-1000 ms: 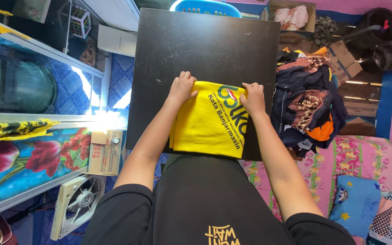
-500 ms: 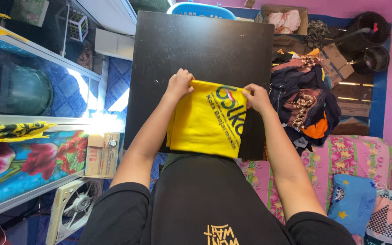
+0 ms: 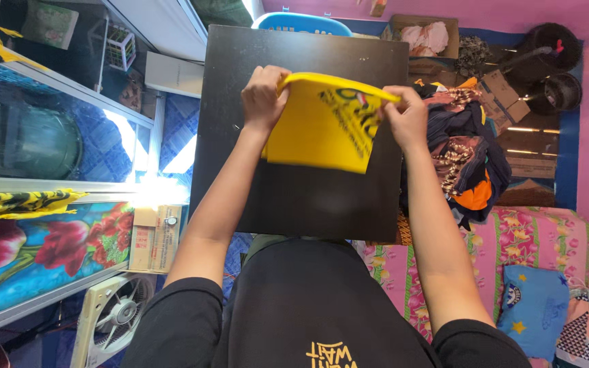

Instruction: The person folds a yellow shirt by laying it on a table, folding the sides and sleeves inward, and folding the bottom up before placing it inside a closet shelf.

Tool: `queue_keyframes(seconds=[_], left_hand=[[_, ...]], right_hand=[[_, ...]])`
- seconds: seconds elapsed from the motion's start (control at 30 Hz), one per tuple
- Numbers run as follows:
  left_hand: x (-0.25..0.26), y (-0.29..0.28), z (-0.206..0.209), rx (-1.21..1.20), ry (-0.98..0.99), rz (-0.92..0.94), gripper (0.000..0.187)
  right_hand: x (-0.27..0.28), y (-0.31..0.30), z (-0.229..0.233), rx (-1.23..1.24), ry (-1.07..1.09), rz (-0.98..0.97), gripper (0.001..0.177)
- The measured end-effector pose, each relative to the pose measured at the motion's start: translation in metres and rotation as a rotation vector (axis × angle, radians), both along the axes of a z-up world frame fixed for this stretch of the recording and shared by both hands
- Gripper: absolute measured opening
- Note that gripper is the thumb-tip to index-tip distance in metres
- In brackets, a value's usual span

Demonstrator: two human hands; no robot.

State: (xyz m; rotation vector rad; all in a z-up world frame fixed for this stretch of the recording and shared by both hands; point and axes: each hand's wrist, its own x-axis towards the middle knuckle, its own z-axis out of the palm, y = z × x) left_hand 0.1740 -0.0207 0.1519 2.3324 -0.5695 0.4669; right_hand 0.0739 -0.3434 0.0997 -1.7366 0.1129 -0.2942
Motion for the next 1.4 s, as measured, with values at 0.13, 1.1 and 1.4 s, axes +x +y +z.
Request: queue_keyframes(seconds=[0.13, 1.1, 1.4], left_hand=[[-0.009, -0.003, 0.042, -0.119, -0.123, 0.008, 0.022], [-0.148, 0.037, -0.13, -0.095, 0.406, 0.391, 0.042], [-0.143, 0.053, -0.144, -0.009, 0.413, 0.398, 0.023]], right_hand=[[-0.002, 0.004, 0.036, 0.014, -0.255, -0.007, 0.027], [-0.126, 0.077, -0.068, -0.746, 0.152, 0.003, 0.039], [-0.133, 0.084, -0.075, -0.826, 0.148, 0.042, 0.037]])
